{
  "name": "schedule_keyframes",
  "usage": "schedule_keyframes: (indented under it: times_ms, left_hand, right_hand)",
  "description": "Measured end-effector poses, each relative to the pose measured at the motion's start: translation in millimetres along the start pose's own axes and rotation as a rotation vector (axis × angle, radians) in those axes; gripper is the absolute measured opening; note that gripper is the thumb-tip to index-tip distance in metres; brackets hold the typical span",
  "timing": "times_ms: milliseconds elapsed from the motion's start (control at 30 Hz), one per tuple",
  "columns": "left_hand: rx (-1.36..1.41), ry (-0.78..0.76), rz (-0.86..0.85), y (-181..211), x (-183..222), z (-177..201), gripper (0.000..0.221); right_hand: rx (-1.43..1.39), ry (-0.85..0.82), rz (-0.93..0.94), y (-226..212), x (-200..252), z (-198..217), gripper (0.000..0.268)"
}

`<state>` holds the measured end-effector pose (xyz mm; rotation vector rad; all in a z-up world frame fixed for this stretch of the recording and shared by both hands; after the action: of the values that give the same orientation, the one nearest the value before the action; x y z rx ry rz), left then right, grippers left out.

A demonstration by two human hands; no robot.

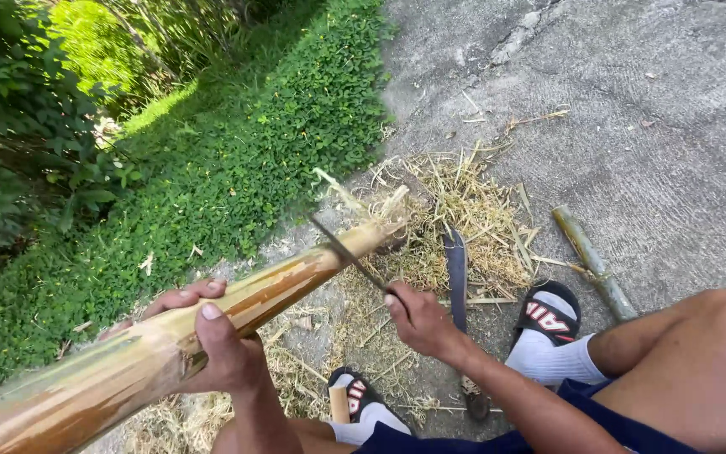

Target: Scraping the outer bark and cleaning a bamboo pole using a saw and a machete.

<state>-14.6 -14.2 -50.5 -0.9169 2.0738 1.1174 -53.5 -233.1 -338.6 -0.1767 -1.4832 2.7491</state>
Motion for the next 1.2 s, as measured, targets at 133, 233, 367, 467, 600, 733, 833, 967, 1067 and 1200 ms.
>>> schedule_keyframes:
  times_ms: [133,233,367,467,600,733,833,967,1067,1200]
  left_hand:
    - [-0.024,0.043,0.036,0,-1,2,0.074]
    - [-0.108,-0.015,0.002,0,10,10,0.07]
    - [-0.053,-0.025,0.003,-3,13,9,0.079]
    - [-0.037,-0.015,0.02,-3,14,9,0.082]
    - [0.011,-0.007,0.042,-4,16,14,0.077]
    - [-0.021,-0.033,0.029,-1,16,13,0.076]
    - [-0.078,-0.046,0.006,1,18,9,0.074]
    - [-0.057,0.028,0.014,0,20,9,0.078]
    - [-0.072,0.005,0.007,2,21,5,0.078]
    - [-0.086,0.02,-0.004,6,23,-3,0.075]
  right_hand:
    - [-0.039,0.028,0.044,-58,-25,24,0.053]
    - [-0.047,0.073,0.029,-69,-39,21,0.083]
    - [-0.054,0.109,0.057,-76,-43,10,0.084]
    - [-0.047,0.146,0.079,-85,-40,18,0.081]
    - [-0.056,0.198,0.172,-93,-30,26,0.075]
    - [-0.108,0.164,0.15,-62,-24,21,0.07]
    - [-0.219,0.093,-0.033,-5,-18,1,0.051]
    - [-0.691,0.019,-0.205,10,-5,2,0.024]
    - [-0.844,-0.01,-0.317,2,-2,-3,0.024]
    - [-0.499,0.046,-0.391,-6,4,5,0.042]
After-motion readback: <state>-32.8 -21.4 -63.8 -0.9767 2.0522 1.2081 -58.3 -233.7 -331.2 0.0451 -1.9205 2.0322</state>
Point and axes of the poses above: each hand's wrist, its own x-axis away from the middle knuckle, its own z-axis out of the back of the hand, y = z × x, the point moved 9 cm from there along -x, towards the middle knuckle, and after that the axes turned 15 degrees about x, right-handed, at the moved point
